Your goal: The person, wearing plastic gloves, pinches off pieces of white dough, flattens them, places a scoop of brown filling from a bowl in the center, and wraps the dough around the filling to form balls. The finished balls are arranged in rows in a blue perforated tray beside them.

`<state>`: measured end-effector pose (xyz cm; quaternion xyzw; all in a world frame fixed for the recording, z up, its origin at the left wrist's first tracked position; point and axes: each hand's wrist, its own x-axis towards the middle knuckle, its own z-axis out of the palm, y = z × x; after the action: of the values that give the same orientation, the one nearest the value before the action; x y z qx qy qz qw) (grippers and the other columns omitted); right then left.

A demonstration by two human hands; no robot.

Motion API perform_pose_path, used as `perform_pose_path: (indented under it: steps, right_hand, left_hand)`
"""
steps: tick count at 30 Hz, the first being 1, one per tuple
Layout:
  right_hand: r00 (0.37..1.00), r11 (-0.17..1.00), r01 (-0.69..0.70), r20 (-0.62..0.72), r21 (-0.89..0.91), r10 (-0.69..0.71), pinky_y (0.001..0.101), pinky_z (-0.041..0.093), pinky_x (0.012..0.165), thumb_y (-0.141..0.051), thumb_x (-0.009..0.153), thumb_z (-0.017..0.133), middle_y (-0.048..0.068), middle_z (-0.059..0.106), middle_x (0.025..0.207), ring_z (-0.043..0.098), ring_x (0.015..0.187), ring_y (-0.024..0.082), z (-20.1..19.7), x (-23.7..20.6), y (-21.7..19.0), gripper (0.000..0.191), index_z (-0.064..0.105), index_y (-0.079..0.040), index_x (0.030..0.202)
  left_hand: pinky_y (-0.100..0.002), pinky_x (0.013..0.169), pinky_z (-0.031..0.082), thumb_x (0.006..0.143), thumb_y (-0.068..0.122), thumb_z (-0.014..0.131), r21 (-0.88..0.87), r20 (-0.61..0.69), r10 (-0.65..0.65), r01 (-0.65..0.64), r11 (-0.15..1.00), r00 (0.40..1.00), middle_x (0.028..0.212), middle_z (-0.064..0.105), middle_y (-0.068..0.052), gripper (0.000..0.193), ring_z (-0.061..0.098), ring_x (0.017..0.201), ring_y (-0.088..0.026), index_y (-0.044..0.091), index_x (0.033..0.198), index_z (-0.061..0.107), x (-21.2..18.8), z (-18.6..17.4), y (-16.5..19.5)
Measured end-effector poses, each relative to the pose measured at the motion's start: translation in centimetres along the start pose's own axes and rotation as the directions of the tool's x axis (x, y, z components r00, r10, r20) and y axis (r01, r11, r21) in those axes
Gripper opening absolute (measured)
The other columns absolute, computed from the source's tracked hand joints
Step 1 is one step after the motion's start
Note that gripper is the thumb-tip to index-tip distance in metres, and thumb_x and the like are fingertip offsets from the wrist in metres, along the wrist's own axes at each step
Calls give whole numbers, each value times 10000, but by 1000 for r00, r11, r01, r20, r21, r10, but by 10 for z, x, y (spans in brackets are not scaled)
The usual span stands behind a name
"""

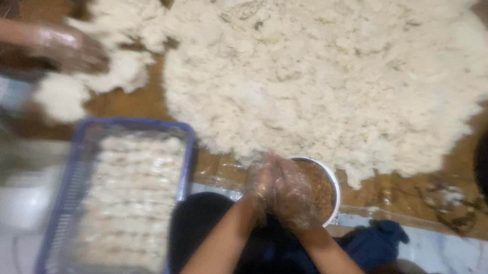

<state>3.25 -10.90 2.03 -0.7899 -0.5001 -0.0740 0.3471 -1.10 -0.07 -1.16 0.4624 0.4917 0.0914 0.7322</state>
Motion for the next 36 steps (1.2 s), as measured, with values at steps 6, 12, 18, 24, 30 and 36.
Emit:
perform_pose_path:
  steps: [6, 12, 18, 24, 30, 36]
  right_hand:
    - [983, 982, -93, 173, 167, 64, 439, 549, 889, -132, 897, 674, 166, 733, 1111, 698, 1010, 336, -5, 0, 25, 276, 719, -76, 1163]
    - [835, 730, -541, 157, 417, 528, 466, 540, 892, -139, 889, 653, 179, 728, 1103, 690, 1005, 357, 1, 21, 50, 278, 702, -84, 1157]
    - [905, 896, -391, 268, 211, 331, 494, 532, 895, -145, 881, 632, 192, 723, 1096, 682, 999, 378, -13, 24, 22, 280, 685, -93, 1151]
    - [993, 974, -21, 117, 227, -6, 466, 556, 872, -110, 889, 631, 178, 709, 1037, 689, 973, 369, -20, 24, 15, 185, 693, -39, 1048]
    - [957, 956, -200, 252, 213, 144, 474, 546, 868, -125, 853, 658, 175, 693, 1021, 669, 968, 375, -6, 21, 22, 183, 720, -49, 1008]
    - [850, 958, -287, 466, 20, 245, 445, 515, 1000, -124, 867, 618, 164, 625, 1256, 609, 1171, 348, -26, 29, 45, 314, 693, -80, 1169]
  left_hand:
    - [-380, 502, 491, 1081, 568, 557, -14, 68, 102, -101, 995, 993, 776, 659, -158, 665, 590, 635, -231, -87, 1034, 661, 12, -1, -23]
    - [-300, 641, 625, 1050, 480, 499, 117, 277, 14, -48, 992, 961, 913, 780, -127, 492, 754, 770, -204, 54, 1165, 717, 31, 3, -22]
    - [-316, 786, 603, 1038, 408, 505, 225, 66, 319, -325, 919, 946, 1071, 767, -134, 460, 730, 931, -224, 22, 1154, 728, 32, 1, -15]
    - [-347, 953, 531, 1040, 311, 547, 287, 45, 429, -423, 860, 902, 1159, 750, -177, 380, 679, 1088, -254, 3, 1163, 734, 45, -8, -31]
    - [-356, 856, 545, 995, 237, 605, 320, 194, 686, -706, 631, 701, 1039, 773, -140, 261, 693, 956, -246, 43, 1027, 777, 59, -9, -46]
    - [-315, 420, 464, 974, 295, 682, -380, 116, 103, -52, 923, 988, 786, 626, -99, 217, 558, 557, -181, 92, 942, 615, 30, -4, -24]
